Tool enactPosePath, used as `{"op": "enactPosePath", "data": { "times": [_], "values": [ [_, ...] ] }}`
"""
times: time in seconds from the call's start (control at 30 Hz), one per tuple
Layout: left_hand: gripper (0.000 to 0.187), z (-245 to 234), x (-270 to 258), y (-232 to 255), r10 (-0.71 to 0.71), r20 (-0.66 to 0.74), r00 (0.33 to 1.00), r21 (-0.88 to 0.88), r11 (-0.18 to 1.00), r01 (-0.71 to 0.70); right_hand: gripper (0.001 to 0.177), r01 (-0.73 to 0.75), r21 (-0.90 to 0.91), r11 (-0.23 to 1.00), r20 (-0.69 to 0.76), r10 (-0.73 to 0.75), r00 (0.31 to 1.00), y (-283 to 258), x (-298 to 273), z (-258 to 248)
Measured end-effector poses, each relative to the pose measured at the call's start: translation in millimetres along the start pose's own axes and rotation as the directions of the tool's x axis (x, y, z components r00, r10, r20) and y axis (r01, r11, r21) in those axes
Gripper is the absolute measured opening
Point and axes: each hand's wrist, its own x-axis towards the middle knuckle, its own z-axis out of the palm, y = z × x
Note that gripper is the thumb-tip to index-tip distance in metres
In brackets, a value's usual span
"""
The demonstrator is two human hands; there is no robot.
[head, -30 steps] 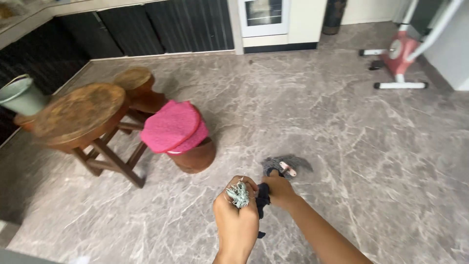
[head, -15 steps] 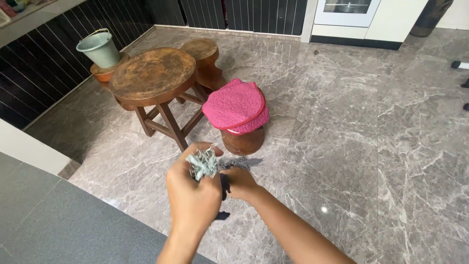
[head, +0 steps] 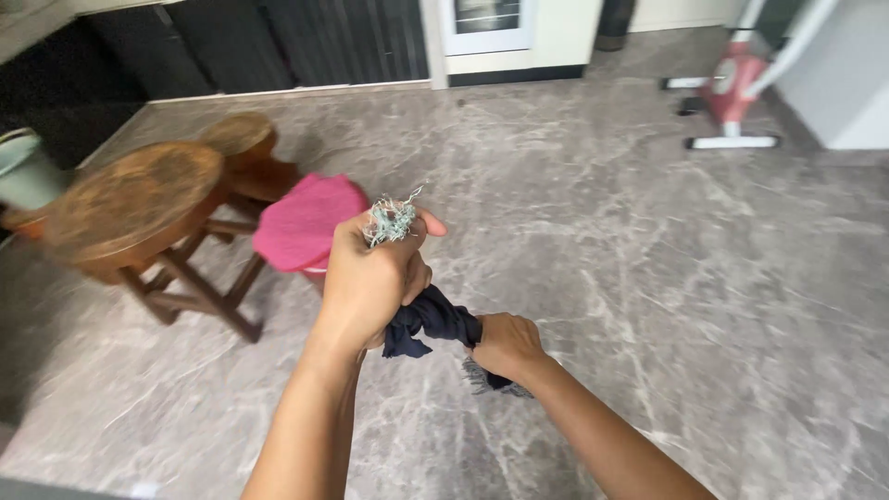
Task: Twist and squeeze a mop head to wring out water and then hang it on a rack.
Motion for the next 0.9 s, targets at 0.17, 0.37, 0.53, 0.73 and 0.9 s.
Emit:
{"op": "enactPosePath", "data": {
  "times": [0.17, 0.37, 0.53, 0.73, 0.9],
  "values": [
    [0.014, 116.9, 3.0, -37.4, -0.061, 0.159, 0.985, -0.036, 0.997, 0.067, 0.026, -0.206, 0.000, 0.978, -0.104, 0.205, 0.973, 111.6, -41.0, -47.7],
    [0.018, 215.1, -16.8, -94.1, -0.127, 0.192, 0.973, 0.041, 0.992, 0.121, 0.034, -0.350, -0.072, 0.934, -0.168, 0.334, 0.927, 237.6, -79.4, -69.5],
    [0.020, 252.5, -49.4, -179.3, -0.107, 0.198, 0.974, 0.134, 0.988, 0.081, 0.032, -0.426, -0.113, 0.898, -0.267, 0.385, 0.883, 362.1, -103.1, -29.6],
    [0.017, 243.8, -86.9, -196.7, -0.186, 0.174, 0.967, 0.158, 0.975, 0.159, 0.037, -0.470, -0.212, 0.857, -0.268, 0.411, 0.871, 386.5, -129.0, -3.9],
    [0.019, 176.2, -69.9, -123.4, -0.195, 0.172, 0.966, 0.229, 0.961, 0.153, 0.031, -0.313, -0.311, 0.897, -0.201, 0.260, 0.944, 268.4, -112.6, -21.9]
  ]
}}
